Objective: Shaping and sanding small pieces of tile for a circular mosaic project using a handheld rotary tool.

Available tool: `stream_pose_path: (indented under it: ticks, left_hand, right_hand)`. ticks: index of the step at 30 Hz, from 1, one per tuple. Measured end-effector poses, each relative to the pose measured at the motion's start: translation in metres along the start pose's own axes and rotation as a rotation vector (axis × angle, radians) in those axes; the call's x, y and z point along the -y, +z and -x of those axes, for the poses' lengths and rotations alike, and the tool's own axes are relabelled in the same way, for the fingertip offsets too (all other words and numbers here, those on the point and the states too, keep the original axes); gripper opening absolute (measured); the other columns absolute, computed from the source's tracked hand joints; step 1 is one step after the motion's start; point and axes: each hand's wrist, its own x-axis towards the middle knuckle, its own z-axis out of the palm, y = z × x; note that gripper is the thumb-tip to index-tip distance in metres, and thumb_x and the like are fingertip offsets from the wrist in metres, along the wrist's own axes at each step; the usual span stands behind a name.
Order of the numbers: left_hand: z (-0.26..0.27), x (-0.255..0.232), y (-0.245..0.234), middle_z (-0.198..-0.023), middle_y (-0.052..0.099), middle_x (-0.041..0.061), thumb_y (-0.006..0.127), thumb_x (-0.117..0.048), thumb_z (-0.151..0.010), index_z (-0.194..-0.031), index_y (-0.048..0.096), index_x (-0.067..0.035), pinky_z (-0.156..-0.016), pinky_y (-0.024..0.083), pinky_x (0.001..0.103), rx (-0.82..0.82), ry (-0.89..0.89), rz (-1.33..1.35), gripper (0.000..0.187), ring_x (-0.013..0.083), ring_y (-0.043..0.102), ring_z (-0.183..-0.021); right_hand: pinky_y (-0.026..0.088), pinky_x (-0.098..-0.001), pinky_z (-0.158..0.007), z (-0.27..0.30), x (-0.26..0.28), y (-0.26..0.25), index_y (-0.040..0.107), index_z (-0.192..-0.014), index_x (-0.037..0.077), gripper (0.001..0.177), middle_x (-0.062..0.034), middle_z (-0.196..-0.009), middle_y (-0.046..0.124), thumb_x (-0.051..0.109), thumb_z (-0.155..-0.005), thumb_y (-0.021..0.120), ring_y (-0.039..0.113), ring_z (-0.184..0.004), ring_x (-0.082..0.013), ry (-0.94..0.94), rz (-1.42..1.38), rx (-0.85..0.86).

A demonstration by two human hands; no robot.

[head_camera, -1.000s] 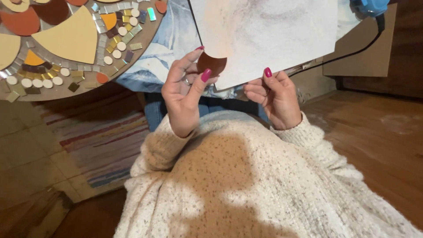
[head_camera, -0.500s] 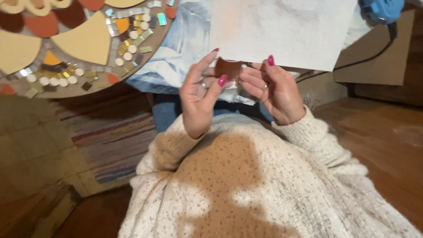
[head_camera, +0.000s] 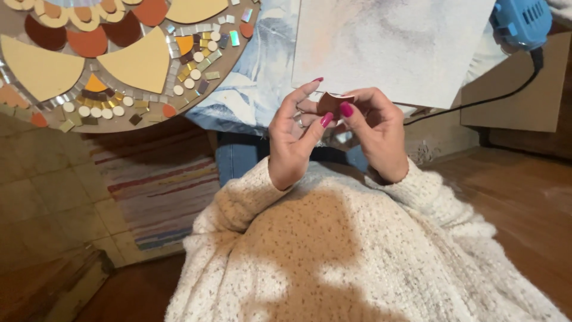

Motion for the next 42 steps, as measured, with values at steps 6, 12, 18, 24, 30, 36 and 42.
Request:
stream_pose_path:
  ticks: [6,12,18,24,30,36,42]
  left_hand:
    - [-0.001,0.000,0.002,-0.093,0.050,0.014,0.057,0.001,-0.081,-0.110,0.048,0.007,-0.072,0.055,0.035,0.020,0.031,-0.043,0.031,0.0256,0.061,-0.084]
    - [0.000,-0.002,0.007,-0.092,0.048,0.012,0.055,0.000,-0.082,-0.111,0.046,0.007,-0.073,0.055,0.036,0.016,-0.005,0.040,0.031,0.0243,0.062,-0.081]
    - [0.000,-0.003,0.008,-0.092,0.049,0.010,0.056,-0.002,-0.083,-0.111,0.048,0.004,-0.073,0.054,0.032,0.024,-0.010,-0.026,0.030,0.0205,0.061,-0.083]
    - [-0.012,-0.011,0.001,-0.069,0.060,0.013,0.060,-0.013,-0.080,-0.086,0.056,0.002,-0.051,0.054,0.025,0.011,-0.034,-0.236,0.017,0.0176,0.063,-0.060]
    - [-0.018,-0.020,0.002,-0.059,0.061,0.012,0.059,-0.015,-0.080,-0.074,0.060,-0.002,-0.047,0.052,0.022,-0.024,-0.012,-0.333,0.014,0.0143,0.062,-0.052]
    - [-0.018,-0.020,0.004,-0.058,0.060,0.012,0.059,-0.013,-0.081,-0.075,0.060,-0.001,-0.049,0.053,0.024,-0.033,0.010,-0.312,0.013,0.0154,0.062,-0.054]
    - [-0.018,-0.019,0.005,-0.057,0.059,0.011,0.058,-0.013,-0.082,-0.075,0.060,-0.001,-0.049,0.053,0.024,-0.023,0.031,-0.315,0.014,0.0151,0.062,-0.054]
  right_hand:
    - [0.045,-0.0219,-0.052,-0.004,-0.004,0.000,0.052,-0.073,-0.002,0.016,-0.0120,-0.072,0.056,0.007,-0.084,0.061,0.053,-0.062,-0.0104,-0.040,-0.011,-0.084]
    - [0.048,-0.0218,-0.041,-0.003,0.010,0.006,0.056,-0.076,0.001,0.043,-0.0122,-0.058,0.058,0.035,-0.091,0.036,0.059,-0.050,-0.0142,0.147,-0.203,-0.162]
    - [0.047,-0.0213,-0.051,0.000,-0.007,-0.001,0.057,-0.086,-0.003,0.012,-0.0101,-0.063,0.056,0.009,-0.086,0.056,0.057,-0.059,-0.0121,-0.011,-0.012,-0.031]
    - [0.044,-0.0207,-0.051,-0.001,0.002,-0.005,0.059,-0.085,-0.003,0.014,-0.0107,-0.061,0.058,0.010,-0.087,0.053,0.052,-0.055,-0.0095,-0.090,0.089,0.071]
    - [0.045,-0.0204,-0.048,0.000,-0.006,-0.008,0.058,-0.086,-0.002,0.024,-0.0121,-0.060,0.058,0.016,-0.091,0.042,0.057,-0.055,-0.0119,-0.071,0.069,0.076]
    - [0.052,-0.0242,-0.051,0.003,-0.004,-0.003,0.055,-0.087,-0.002,0.032,-0.0140,-0.063,0.059,0.023,-0.092,0.036,0.061,-0.058,-0.0141,0.069,-0.160,-0.002]
    - [0.050,-0.0239,-0.045,0.003,-0.009,-0.004,0.053,-0.087,-0.004,0.032,-0.0140,-0.059,0.057,0.022,-0.092,0.035,0.059,-0.050,-0.0146,0.056,-0.193,-0.011]
